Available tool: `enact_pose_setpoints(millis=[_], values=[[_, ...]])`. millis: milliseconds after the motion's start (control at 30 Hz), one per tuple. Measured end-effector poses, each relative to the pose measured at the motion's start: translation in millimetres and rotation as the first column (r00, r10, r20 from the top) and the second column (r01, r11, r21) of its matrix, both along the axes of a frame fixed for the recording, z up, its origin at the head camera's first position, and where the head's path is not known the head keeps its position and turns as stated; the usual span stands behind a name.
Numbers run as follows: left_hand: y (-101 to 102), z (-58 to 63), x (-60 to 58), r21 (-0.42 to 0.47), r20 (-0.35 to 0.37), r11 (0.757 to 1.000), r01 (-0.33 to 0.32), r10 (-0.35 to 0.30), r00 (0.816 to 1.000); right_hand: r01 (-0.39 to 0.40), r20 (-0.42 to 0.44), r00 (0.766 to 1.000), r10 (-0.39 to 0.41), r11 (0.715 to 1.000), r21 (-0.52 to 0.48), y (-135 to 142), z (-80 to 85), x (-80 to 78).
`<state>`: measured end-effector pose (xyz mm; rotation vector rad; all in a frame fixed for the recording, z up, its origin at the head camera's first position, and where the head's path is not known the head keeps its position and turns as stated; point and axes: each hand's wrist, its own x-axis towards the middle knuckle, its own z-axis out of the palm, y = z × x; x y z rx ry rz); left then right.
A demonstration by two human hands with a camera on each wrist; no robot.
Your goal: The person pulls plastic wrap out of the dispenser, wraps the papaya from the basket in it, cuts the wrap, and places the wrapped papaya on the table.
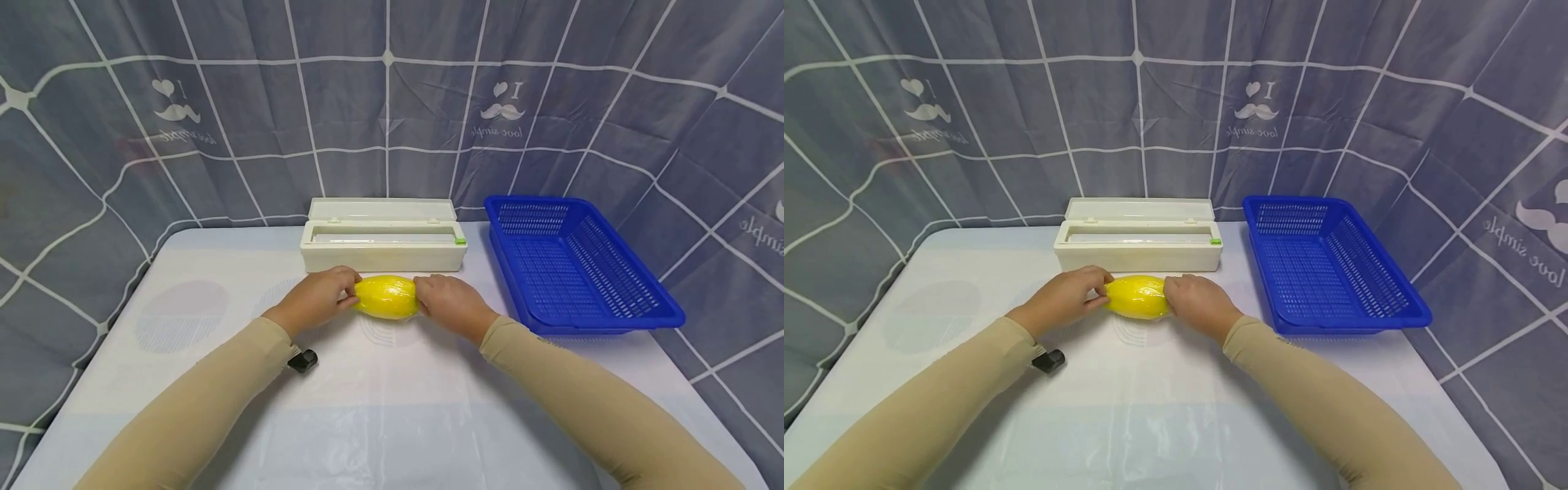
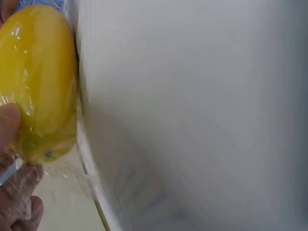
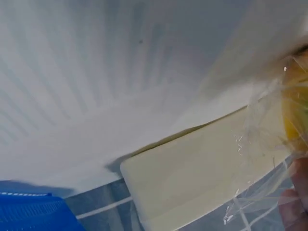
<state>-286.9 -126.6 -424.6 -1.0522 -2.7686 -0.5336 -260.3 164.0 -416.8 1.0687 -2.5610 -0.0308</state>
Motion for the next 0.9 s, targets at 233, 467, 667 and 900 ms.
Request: enact_pose_setpoints(millis=[233, 467, 667, 900], values=[[4, 1.2, 2.3, -0.024, -0.036, 1.0, 0.018, -0.018, 0.999, -0.012, -0.163, 0.986, 0.026, 0.996, 0.087, 0, -7.7, 6.2], [4, 1.6, 4.2, 0.059, 0.101, 0.995, -0.08, 0.074, 0.992, 0.034, -0.07, 0.997, -0.035, 0.999, -0.013, -4, -7.9, 13.4], [9, 0.2, 1.0, 0.148, 0.225, 0.959, -0.241, 0.204, 0.953, 0.198, 0.16, 0.972, -0.17, 0.963, -0.182, -12, -2.1, 13.4], [11, 3.5, 0.0, 0.187, 0.372, 0.929, -0.319, 0.234, 0.898, 0.408, 0.401, 0.873, -0.278, 0.867, -0.286, -14, -2.2, 8.3]])
